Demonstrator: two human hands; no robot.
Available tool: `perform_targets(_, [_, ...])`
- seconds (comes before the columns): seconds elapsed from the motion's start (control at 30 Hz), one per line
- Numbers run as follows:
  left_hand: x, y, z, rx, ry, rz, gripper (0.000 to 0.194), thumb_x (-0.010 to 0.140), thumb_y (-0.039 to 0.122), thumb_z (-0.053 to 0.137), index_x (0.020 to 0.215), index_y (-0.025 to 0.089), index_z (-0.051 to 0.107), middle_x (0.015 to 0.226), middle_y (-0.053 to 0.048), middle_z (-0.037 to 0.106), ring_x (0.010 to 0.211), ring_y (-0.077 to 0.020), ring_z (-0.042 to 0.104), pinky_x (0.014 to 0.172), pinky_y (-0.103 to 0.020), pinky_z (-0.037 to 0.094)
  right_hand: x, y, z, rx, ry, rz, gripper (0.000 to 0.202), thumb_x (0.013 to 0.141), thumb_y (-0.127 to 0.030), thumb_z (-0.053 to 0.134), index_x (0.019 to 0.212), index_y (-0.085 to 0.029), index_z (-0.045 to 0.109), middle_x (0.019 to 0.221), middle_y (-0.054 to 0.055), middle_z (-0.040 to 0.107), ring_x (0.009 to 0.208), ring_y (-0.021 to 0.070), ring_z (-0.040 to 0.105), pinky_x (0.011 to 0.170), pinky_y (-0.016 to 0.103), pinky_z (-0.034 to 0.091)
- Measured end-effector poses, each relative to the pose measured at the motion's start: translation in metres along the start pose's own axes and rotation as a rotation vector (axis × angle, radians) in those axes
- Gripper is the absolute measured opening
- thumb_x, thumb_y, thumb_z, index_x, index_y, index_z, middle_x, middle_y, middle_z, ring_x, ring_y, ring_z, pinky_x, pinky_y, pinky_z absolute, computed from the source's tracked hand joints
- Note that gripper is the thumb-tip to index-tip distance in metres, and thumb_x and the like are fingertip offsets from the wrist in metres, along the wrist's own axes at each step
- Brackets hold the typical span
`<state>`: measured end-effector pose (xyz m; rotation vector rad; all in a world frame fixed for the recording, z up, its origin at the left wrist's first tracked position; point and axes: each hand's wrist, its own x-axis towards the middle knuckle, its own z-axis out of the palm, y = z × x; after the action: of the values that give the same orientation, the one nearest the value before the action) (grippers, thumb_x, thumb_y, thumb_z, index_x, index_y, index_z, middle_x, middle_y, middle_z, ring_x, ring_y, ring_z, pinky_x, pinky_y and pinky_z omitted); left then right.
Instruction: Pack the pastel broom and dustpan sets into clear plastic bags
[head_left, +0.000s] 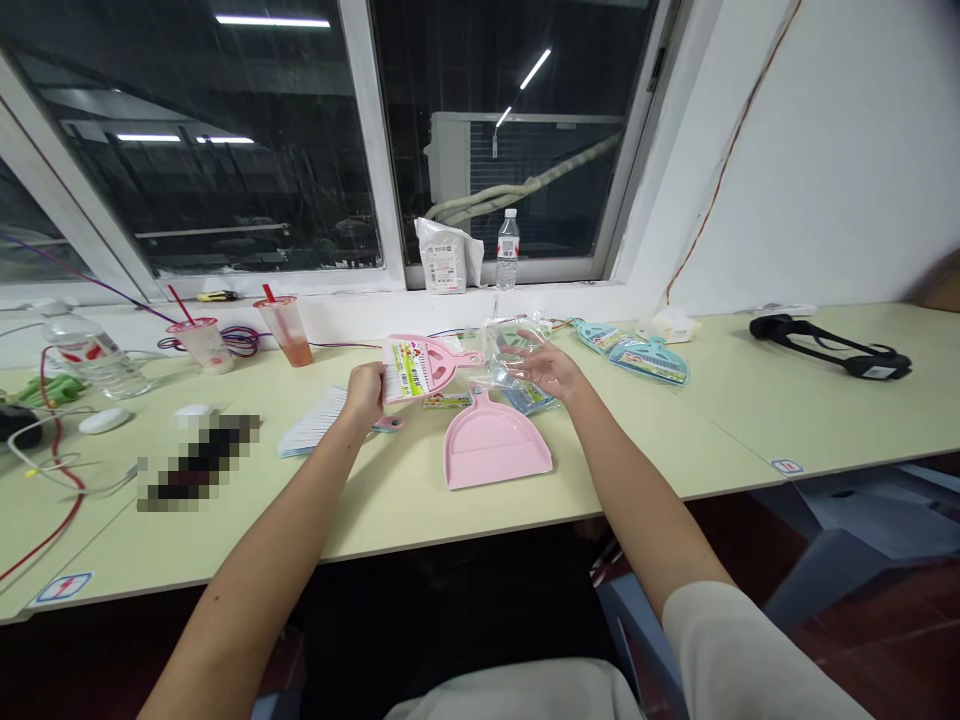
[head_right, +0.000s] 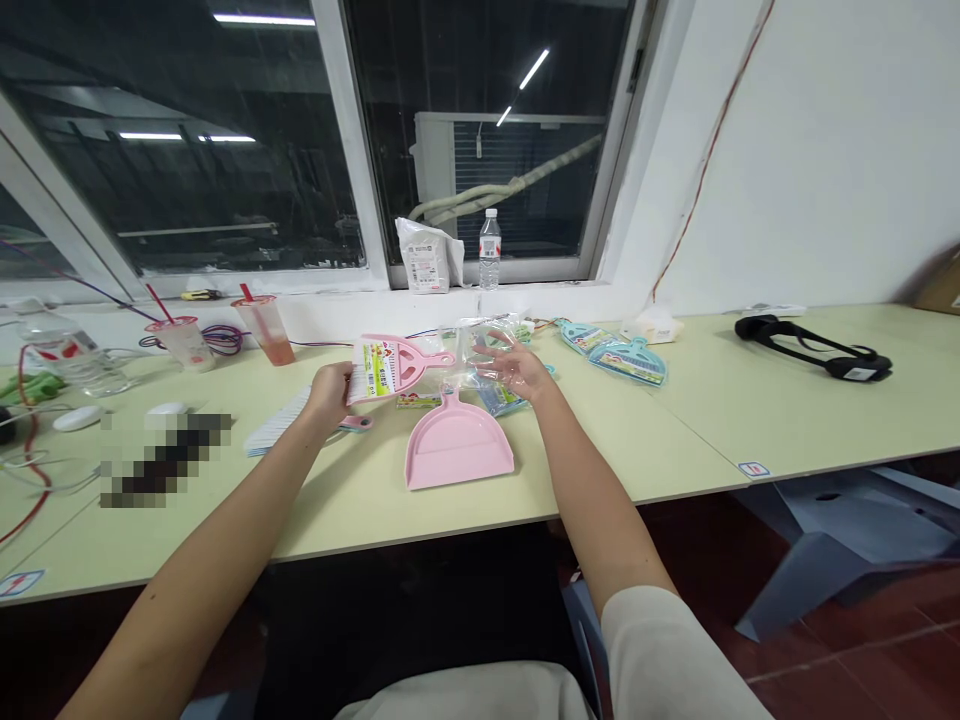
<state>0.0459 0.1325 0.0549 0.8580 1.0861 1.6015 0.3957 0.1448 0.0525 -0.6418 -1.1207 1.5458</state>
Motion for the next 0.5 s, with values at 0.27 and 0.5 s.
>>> perform_targets(0.27, [-0.0012, -0.0016, 0.0003, -0.016, -0.079, -0.024, 0.024, 0.064, 0.015, 0.060, 0.086, 0.010, 0.069, 0.078, -0.012, 0.074, 0.082, -0.0316, 0.076, 0.070, -0.041, 0.065, -0.0001, 0.0004, 0.0019, -0.034, -0.020, 0.034, 0.060, 0.071, -0.008, 0.066, 0.127, -0.025, 0.056, 0.111, 0.007, 0.076, 0.093, 0.0247, 0.077, 0.090, 0.046, 0.062])
perform_targets(0.5, [-0.0045, -0.0002, 0.0008, -0.042, -0.248, -0.033, 0.025, 0.072, 0.014, 0.063, 0.094, 0.005, 0.072, 0.089, -0.017, 0.076, 0.088, -0.0310, 0.076, 0.077, -0.041, 0.064, 0.0000, 0.0044, 0.0086, -0.033, -0.046, 0.101, 0.058, 0.074, -0.007, 0.066, 0.129, -0.022, 0.052, 0.107, 0.009, 0.077, 0.099, 0.0279, 0.077, 0.092, 0.050, 0.062])
